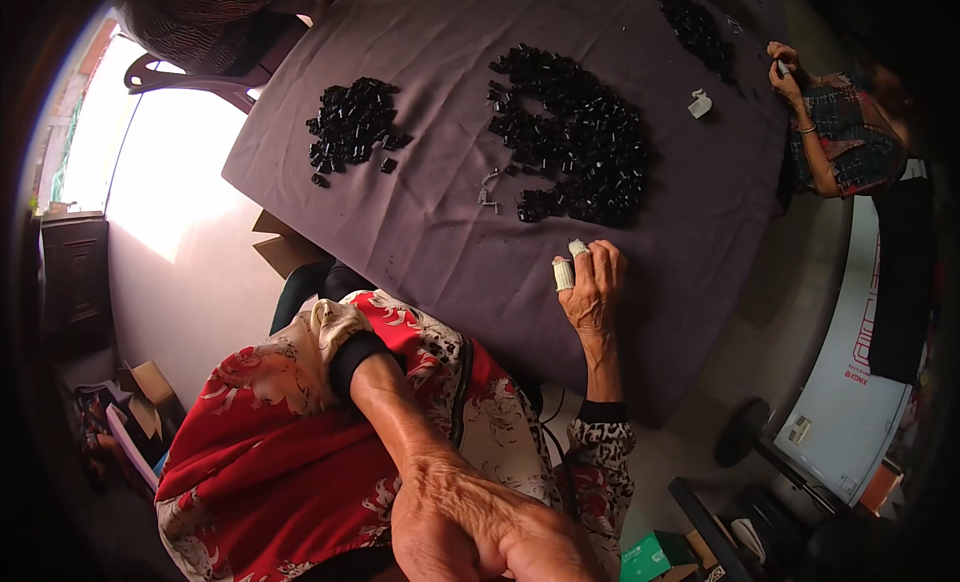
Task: The person assembles small plastic parts by hand, picking up individual pieces from the table and pressing them together.
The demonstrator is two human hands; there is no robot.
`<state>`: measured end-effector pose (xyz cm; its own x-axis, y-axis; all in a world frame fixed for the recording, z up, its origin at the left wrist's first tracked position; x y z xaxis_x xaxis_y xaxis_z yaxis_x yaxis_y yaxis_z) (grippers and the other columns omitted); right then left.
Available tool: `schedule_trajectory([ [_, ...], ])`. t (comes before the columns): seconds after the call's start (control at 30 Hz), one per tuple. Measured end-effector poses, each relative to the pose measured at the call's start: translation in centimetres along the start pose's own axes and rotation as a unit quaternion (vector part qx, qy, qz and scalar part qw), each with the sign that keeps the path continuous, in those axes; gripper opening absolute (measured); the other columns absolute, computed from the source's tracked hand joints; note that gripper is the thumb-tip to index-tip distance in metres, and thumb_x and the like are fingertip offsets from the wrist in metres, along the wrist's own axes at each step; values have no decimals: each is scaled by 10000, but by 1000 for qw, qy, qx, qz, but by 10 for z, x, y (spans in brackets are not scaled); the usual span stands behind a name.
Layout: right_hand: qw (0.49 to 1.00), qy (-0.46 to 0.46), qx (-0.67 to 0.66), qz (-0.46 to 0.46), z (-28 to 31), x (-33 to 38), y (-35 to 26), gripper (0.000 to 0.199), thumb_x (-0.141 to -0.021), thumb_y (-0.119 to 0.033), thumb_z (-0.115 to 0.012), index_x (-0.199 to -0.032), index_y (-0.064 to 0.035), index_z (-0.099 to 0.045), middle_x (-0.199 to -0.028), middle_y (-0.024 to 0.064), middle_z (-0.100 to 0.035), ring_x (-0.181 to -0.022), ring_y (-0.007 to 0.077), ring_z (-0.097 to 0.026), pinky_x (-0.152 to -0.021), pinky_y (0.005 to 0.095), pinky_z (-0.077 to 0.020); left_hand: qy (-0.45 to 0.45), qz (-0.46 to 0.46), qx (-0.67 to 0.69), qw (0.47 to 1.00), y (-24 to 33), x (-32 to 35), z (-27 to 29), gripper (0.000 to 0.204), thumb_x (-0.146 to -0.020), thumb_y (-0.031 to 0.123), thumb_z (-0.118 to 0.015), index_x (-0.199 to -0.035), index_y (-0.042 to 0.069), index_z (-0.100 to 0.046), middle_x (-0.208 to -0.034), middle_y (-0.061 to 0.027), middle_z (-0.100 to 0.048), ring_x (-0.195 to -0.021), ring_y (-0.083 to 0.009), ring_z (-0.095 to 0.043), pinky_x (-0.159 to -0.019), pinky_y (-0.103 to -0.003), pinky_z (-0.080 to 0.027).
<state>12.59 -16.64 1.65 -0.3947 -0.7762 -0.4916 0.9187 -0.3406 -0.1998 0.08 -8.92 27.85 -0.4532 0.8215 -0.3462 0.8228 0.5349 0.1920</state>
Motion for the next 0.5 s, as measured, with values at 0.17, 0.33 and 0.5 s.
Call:
schedule_trajectory([
  [0.17,1000,-11,-4,-3,-1,-1,0,224,-758,-161,-674,-789,15,-539,-887,137,-525,-909,305,-530,-772,431,-436,-74,5,3,997,-23,-9,18,230,-897,75,-550,-1075,-67,-518,-906,-95,-601,-823,-87,-577,-678,-210,-465],
  [0.33,1000,-9,-3,-3,1,-1,1,235,-753,-170,-680,-776,18,-540,-886,141,-525,-907,307,-531,-776,429,-437,-141,-246,23,959,-17,-6,7,259,-896,65,-549,-1110,-73,-501,-893,-95,-608,-833,-92,-587,-689,-213,-472],
  [0.5,1000,-13,-5,-8,0,0,1,234,-754,-167,-678,-762,21,-541,-891,145,-528,-908,308,-532,-784,430,-438,-66,-7,-17,998,-12,-5,17,279,-900,62,-539,-1135,-74,-479,-908,-100,-608,-846,-103,-586,-713,-226,-477],
])
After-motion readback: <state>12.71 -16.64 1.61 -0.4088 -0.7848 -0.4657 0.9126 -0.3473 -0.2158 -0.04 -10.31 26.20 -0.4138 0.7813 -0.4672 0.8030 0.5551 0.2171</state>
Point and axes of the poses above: each hand's wrist, its own x-axis away from the middle knuckle, its own z-axis out of the back of the hand, y = z × x, the point moved 4 cm from there along -x, towards the middle knuckle
